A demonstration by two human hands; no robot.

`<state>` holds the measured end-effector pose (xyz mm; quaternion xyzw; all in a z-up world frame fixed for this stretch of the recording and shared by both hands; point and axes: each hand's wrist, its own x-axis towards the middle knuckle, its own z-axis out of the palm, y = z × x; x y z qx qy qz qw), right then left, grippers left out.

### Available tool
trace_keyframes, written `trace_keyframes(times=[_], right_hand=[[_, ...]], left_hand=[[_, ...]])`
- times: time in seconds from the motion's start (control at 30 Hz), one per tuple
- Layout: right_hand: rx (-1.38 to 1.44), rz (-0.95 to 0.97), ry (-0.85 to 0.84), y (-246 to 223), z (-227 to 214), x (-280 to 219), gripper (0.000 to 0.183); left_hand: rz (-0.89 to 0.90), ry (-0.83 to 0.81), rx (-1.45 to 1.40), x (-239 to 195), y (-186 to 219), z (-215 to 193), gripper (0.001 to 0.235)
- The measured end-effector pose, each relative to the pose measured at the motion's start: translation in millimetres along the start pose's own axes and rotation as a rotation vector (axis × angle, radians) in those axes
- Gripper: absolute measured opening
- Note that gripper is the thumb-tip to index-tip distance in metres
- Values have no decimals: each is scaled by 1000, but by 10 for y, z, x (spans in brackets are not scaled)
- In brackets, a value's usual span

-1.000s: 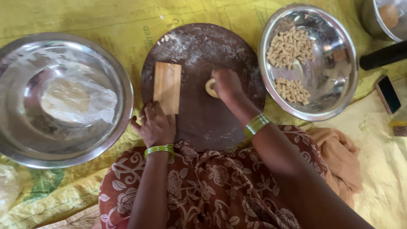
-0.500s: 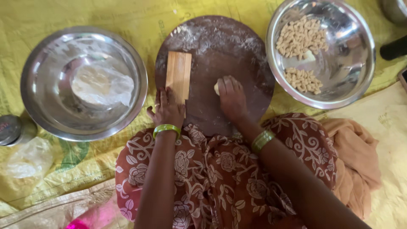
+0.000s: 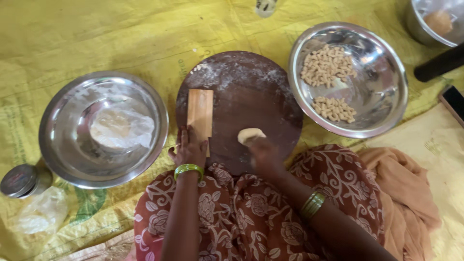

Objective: The person sits on the floor and uses a ridged wooden board to press and shape small pieces of dough into textured snacks. They place the finished pieces into a metal bowl and continue shaping more dough from a larger lump.

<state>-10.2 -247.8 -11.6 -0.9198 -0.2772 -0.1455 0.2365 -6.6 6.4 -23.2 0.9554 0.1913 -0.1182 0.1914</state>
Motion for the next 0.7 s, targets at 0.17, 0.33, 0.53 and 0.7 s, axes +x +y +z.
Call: trace_keyframes(times=[0.17,0.33,0.53,0.7], right_hand=[[156,325,104,94,-18,53,25],[-200,83,-66,-72,340,269,59],[-284,281,-321,284,865,1286,86],[-212,579,-195,700,1199,2149,91]], left_hand=[[16,11,75,-51,60,-56,78],[48,123,134,-17,123,50,74],[97,254,227,27,146,122,65],[93,195,157,-12,217,-43,85]])
